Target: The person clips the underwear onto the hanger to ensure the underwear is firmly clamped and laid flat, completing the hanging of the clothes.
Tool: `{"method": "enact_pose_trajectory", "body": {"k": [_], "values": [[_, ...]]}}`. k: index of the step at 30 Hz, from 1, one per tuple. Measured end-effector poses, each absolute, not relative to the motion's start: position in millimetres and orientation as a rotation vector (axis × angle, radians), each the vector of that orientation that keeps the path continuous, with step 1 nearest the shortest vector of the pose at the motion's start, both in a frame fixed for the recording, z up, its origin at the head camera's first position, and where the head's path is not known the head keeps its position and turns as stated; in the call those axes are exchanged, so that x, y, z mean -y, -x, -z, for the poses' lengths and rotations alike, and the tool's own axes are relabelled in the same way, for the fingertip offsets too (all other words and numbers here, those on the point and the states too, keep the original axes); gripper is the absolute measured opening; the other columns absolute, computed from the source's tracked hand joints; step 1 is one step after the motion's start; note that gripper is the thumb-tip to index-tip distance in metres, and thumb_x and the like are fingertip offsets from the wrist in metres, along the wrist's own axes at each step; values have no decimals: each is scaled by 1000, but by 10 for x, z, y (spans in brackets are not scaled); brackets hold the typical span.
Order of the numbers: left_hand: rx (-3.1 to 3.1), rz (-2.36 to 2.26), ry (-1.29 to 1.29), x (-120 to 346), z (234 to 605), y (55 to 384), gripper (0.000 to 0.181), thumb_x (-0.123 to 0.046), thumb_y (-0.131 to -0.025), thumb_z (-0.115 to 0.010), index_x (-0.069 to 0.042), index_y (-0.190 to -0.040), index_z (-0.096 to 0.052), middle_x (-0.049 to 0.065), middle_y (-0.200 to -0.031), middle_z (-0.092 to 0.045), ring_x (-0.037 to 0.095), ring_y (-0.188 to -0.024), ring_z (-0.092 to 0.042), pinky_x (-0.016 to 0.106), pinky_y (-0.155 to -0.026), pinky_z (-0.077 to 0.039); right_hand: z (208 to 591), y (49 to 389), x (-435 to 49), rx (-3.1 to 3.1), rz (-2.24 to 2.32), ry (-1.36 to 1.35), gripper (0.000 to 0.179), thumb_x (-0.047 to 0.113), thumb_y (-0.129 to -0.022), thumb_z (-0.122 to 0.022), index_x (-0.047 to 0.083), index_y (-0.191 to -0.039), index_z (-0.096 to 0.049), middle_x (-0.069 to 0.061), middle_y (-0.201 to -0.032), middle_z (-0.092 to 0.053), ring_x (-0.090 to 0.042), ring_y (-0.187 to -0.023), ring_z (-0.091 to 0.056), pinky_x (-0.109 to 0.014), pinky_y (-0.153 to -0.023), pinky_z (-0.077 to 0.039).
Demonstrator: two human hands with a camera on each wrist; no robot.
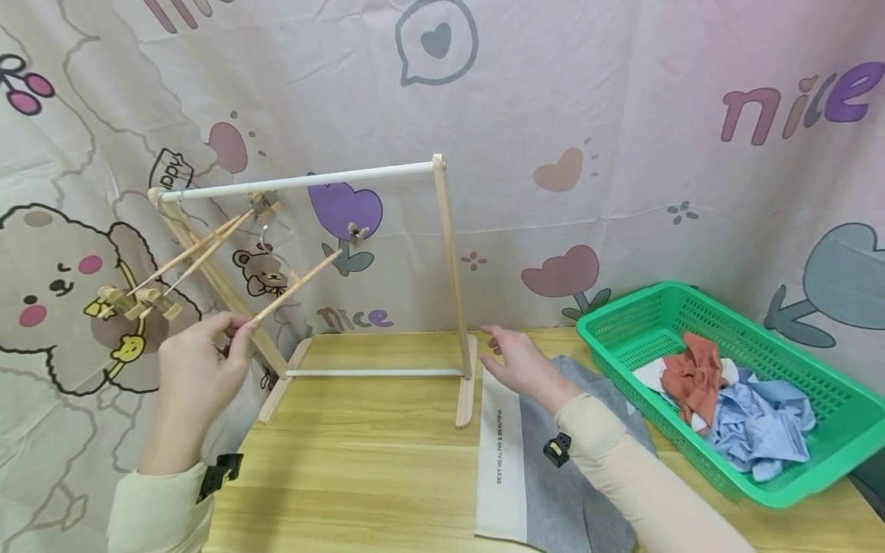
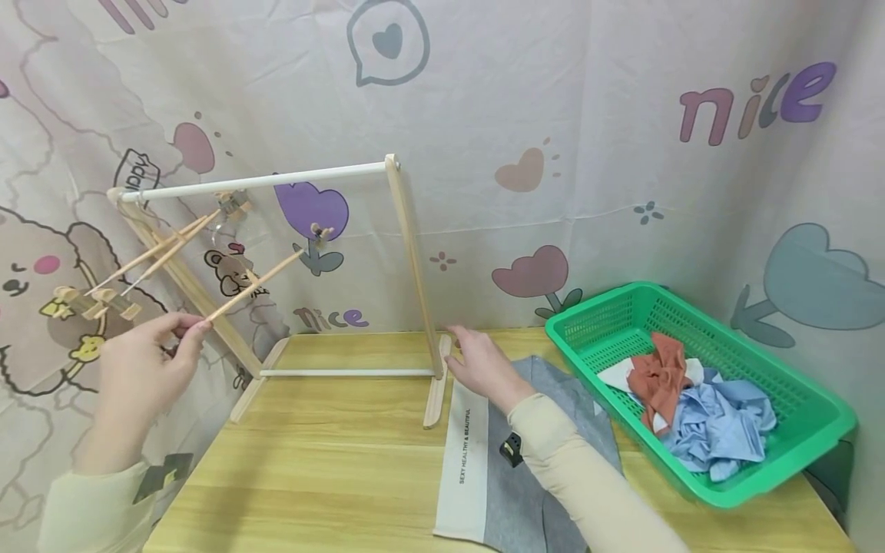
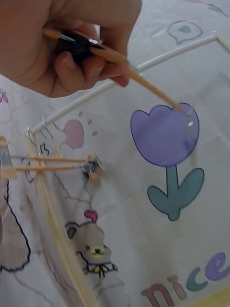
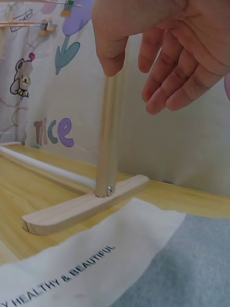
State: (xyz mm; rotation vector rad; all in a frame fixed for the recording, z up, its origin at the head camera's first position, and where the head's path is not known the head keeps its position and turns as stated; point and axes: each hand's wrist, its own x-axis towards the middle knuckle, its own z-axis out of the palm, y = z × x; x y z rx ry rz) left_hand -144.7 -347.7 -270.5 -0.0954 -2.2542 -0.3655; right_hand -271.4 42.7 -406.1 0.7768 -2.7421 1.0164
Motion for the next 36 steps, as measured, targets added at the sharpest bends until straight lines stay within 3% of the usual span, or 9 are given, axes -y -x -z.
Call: {"method": "enact_pose_trajectory", "body": {"k": [9,20,27,36], "values": [[2344,434,261,3483,3053,1339,8,-1,-93,-79,-7,-88,-77,-1,-68,-67,-6,-52,-41,15,-44,-33,4197,2701,-582,2766,-984,-792,51,11,-99,-72,-8,-144,-58,-26,-136,-70,-41,-115,-74,-51,-98,-61],[2514,682,302,3315,3429,1208,13,-4,-96,-78,-16,-92,-77,-12,-69,-61,-3,-51,-45,19,-40,-36,4329,2653,-728,2806,-995,-803,46,11,-100,-71,-9,-141,-60,-27,-137,-69,-43,-119,-72,-53,-101,-60],[2553,895,353,3157,3770,1203,15,-4,-98,-76,-16,-89,-76,-11,-68,-60,-3,-49,-44,20,-40,-38,4416,2627,-799,2850,-962,-761,43,12,-101,-72,-8,-137,-62,-25,-132,-71,-38,-117,-73,-52,-101,-60],[2647,1240,180,2875,4258,1212,14,-7,-98,-76,-16,-87,-76,-5,-68,-62,-2,-47,-40,17,-38,-33,4527,2615,-877,2892,-961,-745,40,11,-100,-71,-7,-136,-63,-28,-129,-72,-39,-116,-73,-52,-100,-61]]}}
